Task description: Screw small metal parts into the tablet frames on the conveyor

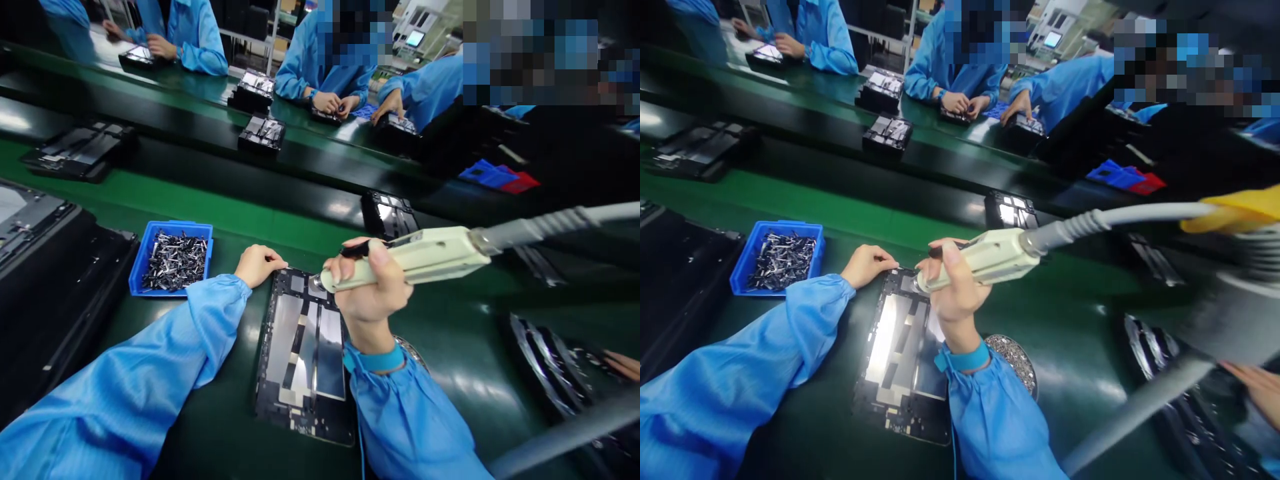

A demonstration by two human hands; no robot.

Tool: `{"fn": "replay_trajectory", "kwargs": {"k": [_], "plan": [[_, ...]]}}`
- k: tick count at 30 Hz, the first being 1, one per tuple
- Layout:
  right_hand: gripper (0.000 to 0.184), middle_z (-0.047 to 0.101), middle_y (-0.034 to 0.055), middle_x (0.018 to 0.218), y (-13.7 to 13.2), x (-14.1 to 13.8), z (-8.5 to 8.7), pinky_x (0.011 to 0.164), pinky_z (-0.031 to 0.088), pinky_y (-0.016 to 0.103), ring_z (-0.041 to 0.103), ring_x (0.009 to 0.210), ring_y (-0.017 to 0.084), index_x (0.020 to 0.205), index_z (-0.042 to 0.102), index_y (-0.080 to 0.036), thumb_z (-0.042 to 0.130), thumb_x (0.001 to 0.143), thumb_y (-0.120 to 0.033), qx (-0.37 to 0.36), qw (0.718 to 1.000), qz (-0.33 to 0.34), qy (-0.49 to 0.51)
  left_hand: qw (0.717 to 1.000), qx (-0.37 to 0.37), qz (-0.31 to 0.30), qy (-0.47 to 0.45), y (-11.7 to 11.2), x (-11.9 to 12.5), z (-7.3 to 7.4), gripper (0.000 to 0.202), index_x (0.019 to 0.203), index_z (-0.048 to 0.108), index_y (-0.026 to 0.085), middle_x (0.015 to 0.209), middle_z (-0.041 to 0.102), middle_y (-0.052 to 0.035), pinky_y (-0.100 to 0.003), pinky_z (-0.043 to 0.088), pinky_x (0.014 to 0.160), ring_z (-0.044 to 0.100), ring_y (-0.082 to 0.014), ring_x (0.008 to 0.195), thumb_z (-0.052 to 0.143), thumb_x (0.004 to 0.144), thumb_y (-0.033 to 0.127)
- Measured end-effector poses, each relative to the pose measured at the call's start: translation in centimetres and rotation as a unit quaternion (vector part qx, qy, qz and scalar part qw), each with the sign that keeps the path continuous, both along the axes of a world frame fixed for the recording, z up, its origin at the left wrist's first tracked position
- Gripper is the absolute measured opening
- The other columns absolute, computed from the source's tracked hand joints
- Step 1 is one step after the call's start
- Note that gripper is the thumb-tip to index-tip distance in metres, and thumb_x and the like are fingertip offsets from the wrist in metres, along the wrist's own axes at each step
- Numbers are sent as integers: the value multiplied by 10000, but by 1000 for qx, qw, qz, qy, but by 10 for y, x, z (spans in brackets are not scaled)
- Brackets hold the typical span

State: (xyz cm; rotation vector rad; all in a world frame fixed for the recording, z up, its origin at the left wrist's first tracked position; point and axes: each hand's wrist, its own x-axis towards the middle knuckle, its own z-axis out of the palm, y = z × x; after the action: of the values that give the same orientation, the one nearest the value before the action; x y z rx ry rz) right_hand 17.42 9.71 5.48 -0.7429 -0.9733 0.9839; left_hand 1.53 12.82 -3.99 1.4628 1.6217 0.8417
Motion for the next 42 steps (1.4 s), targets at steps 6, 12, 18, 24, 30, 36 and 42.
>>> {"fn": "replay_trajectory", "kwargs": {"k": [6,12,18,24,30,36,42], "plan": [[259,516,-76,423,29,-34,-18,406,521,273,470,327,94,680,682,-183,793,724,-412,-32,999,-4,13,1000,-19,1,3,0,3,-2,110,743,820,183,704,745,-10,-264,447,700,636,-152,679,817,824,258],[266,504,-75,395,41,-50,-32,434,531,274,514,366,116,647,647,-198,789,719,-410,-49,999,-2,-10,999,-33,2,18,2,5,-4,105,822,847,182,721,756,-28,-261,456,711,653,-165,697,751,850,213],[299,498,-81,395,42,-50,-37,447,551,285,509,365,118,598,623,-216,779,731,-435,-50,998,1,-41,999,-37,0,26,0,7,-5,128,837,850,196,771,775,-39,-267,462,740,682,-187,765,723,842,189],[281,519,-76,411,41,-52,-37,455,538,288,513,358,117,614,659,-209,815,725,-416,-49,996,24,-64,999,-27,-1,29,0,6,-3,149,769,829,190,741,758,-32,-263,466,739,675,-194,766,695,832,182],[311,517,-76,404,42,-56,-43,501,576,308,514,361,118,616,634,-206,833,728,-418,-54,997,26,-48,998,-21,2,52,-1,5,-3,173,762,818,170,710,741,-25,-256,472,724,675,-182,740,674,859,171],[360,475,-94,411,30,-41,-11,421,501,307,446,317,107,702,659,-207,826,692,-525,-13,998,35,51,995,-6,-9,98,6,-2,8,168,802,800,138,761,756,-67,-318,555,757,715,-217,754,688,901,214],[331,461,-58,400,-23,38,29,396,423,313,458,323,143,757,743,-200,802,774,-525,70,996,54,25,965,173,-142,141,-89,34,12,285,1183,766,229,1373,700,-137,-521,475,1186,614,-325,1345,674,919,283]]}}
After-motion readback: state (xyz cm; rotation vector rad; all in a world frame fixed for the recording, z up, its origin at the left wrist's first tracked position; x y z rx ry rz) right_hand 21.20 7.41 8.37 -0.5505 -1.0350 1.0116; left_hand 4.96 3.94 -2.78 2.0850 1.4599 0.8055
